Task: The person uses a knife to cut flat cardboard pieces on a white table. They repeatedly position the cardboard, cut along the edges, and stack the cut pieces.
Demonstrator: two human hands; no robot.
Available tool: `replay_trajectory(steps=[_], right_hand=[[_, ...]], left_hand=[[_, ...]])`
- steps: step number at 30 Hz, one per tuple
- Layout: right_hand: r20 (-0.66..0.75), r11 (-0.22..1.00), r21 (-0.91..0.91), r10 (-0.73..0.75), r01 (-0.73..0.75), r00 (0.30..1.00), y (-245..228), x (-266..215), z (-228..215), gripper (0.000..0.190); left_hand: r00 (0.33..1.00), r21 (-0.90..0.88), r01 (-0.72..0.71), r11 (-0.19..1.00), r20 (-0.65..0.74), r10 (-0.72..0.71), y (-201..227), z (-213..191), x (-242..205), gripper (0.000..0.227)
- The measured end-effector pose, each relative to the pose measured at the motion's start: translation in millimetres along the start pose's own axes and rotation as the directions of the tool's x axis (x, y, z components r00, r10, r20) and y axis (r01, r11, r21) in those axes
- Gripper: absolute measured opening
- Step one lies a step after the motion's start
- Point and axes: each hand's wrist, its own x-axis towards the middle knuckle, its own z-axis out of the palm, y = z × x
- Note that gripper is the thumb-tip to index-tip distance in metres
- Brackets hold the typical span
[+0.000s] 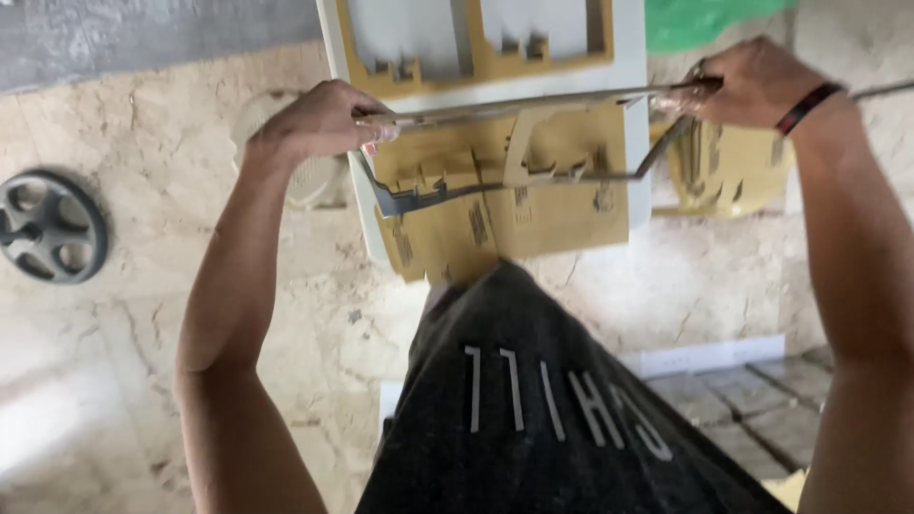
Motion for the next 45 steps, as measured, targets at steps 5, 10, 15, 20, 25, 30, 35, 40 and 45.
replay_trajectory(steps=[5, 10, 15, 20, 25, 30, 35, 40, 45], right_hand=[[-0.471, 0.896, -0.345, -0.424, 0.281, 0.774, 22.6, 57.3, -12.3, 0.053], [-0.745, 0.814, -0.502, -0.578, 0.291, 0.334, 28.3, 112.6, 9.0, 0.01], [-0.794, 0.857, -0.36, -0.489, 0.37, 0.361, 7.5, 169.2, 93.4, 0.03], [-0.701, 0.859, -0.243, -0.476, 0.45, 0.531, -1.5, 237.9, 207.4, 0.073], [-0.656, 0.89, -0.276, -0.45, 0.363, 0.606, 13.7, 251.4, 221.3, 0.046], [-0.59, 0.905, -0.316, -0.423, 0.286, 0.687, 16.3, 265.0, 212.7, 0.028], [-0.683, 0.88, -0.14, -0.417, 0.453, 0.599, -8.4, 219.2, 159.4, 0.07], [-0.681, 0.981, 0.182, 0.171, -0.061, 0.712, 28.1, 274.5, 211.4, 0.037], [-0.553, 0.944, 0.12, 0.321, -0.308, 0.769, 45.6, 325.7, 242.5, 0.029]], left_hand=[[0.75, 0.23, -0.431, 0.872, -0.446, 0.489, -51.7, -28.0, 67.3, 0.039], [0.293, 0.794, -0.163, 0.586, -0.528, 0.797, -106.3, -28.4, 141.6, 0.093], [0.172, 0.861, -0.019, 0.507, -0.497, 0.85, -145.3, 13.9, 220.3, 0.082], [0.563, 0.908, 0.009, 0.418, -0.35, 0.749, -172.5, 76.7, 281.2, 0.102], [0.613, 0.81, -0.164, 0.562, -0.363, 0.702, -165.9, 68.6, 281.1, 0.105], [0.629, 0.83, -0.158, 0.535, -0.333, 0.702, -173.9, 62.5, 296.1, 0.112], [0.394, 0.539, -0.245, 0.806, -0.704, 0.591, -160.1, 59.4, 282.4, 0.106], [0.719, 0.012, 0.228, 0.974, -0.676, -0.16, -153.9, 51.6, 319.7, 0.079], [0.689, -0.084, 0.381, 0.921, -0.638, -0.344, -152.7, 23.6, 361.7, 0.048]])
